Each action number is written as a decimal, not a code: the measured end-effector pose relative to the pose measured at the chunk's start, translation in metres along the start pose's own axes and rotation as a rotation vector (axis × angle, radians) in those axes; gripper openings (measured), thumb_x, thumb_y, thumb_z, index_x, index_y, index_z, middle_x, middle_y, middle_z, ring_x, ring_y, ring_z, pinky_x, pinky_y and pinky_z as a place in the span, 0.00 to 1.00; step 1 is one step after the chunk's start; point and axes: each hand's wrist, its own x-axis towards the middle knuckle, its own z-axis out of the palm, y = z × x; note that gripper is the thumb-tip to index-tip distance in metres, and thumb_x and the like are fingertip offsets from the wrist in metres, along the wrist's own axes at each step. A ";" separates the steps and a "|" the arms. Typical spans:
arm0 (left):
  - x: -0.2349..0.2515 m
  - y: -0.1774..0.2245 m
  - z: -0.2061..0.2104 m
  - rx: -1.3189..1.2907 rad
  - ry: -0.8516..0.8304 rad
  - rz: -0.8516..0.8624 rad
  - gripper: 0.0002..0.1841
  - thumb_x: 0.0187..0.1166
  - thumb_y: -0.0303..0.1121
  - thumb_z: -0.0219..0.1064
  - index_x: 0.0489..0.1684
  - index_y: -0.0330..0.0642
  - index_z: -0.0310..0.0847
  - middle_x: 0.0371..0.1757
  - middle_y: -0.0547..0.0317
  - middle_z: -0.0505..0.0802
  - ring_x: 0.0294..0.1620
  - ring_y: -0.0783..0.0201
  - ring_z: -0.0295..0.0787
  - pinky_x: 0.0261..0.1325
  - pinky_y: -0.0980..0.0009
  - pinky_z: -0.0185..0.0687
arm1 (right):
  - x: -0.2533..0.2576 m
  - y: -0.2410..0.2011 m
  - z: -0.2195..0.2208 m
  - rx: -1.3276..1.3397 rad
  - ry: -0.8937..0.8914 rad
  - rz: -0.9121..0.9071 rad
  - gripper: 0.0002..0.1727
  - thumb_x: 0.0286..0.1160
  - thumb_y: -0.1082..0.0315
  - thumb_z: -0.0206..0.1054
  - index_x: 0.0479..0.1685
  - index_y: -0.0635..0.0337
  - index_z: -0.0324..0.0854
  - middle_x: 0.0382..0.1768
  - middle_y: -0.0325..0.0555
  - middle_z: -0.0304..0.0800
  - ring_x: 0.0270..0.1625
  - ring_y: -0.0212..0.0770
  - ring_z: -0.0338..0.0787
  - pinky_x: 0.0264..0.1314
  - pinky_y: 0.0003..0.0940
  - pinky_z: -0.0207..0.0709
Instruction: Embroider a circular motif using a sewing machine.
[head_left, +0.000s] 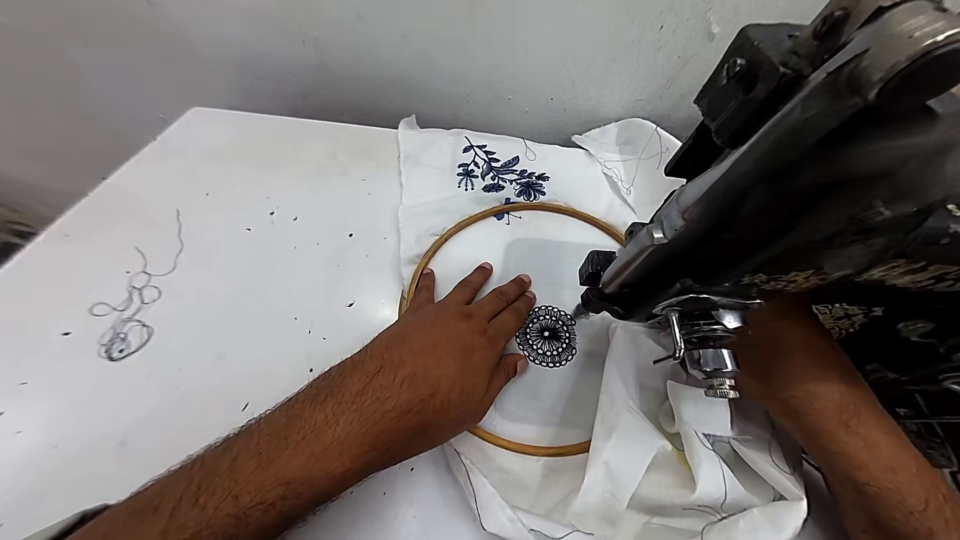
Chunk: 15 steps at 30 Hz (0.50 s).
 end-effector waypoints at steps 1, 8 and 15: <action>0.000 0.000 -0.001 0.004 -0.009 -0.003 0.33 0.90 0.57 0.42 0.92 0.55 0.63 0.94 0.70 0.63 0.95 0.50 0.53 0.82 0.23 0.51 | -0.001 0.000 0.001 -0.002 0.010 -0.014 0.13 0.68 0.63 0.78 0.29 0.62 0.82 0.29 0.54 0.85 0.36 0.53 0.87 0.37 0.58 0.75; 0.001 -0.003 0.000 0.006 0.012 -0.010 0.33 0.90 0.58 0.42 0.92 0.55 0.63 0.94 0.70 0.64 0.95 0.50 0.54 0.83 0.24 0.53 | -0.002 -0.003 0.002 0.062 0.059 -0.033 0.09 0.67 0.67 0.79 0.37 0.62 0.86 0.37 0.56 0.88 0.45 0.53 0.88 0.45 0.59 0.77; 0.002 -0.005 0.001 -0.008 0.036 -0.026 0.33 0.90 0.57 0.43 0.91 0.55 0.64 0.93 0.69 0.65 0.94 0.48 0.55 0.81 0.22 0.52 | -0.002 -0.002 0.005 0.147 0.096 -0.034 0.10 0.65 0.67 0.79 0.37 0.61 0.85 0.36 0.51 0.87 0.43 0.47 0.88 0.44 0.53 0.76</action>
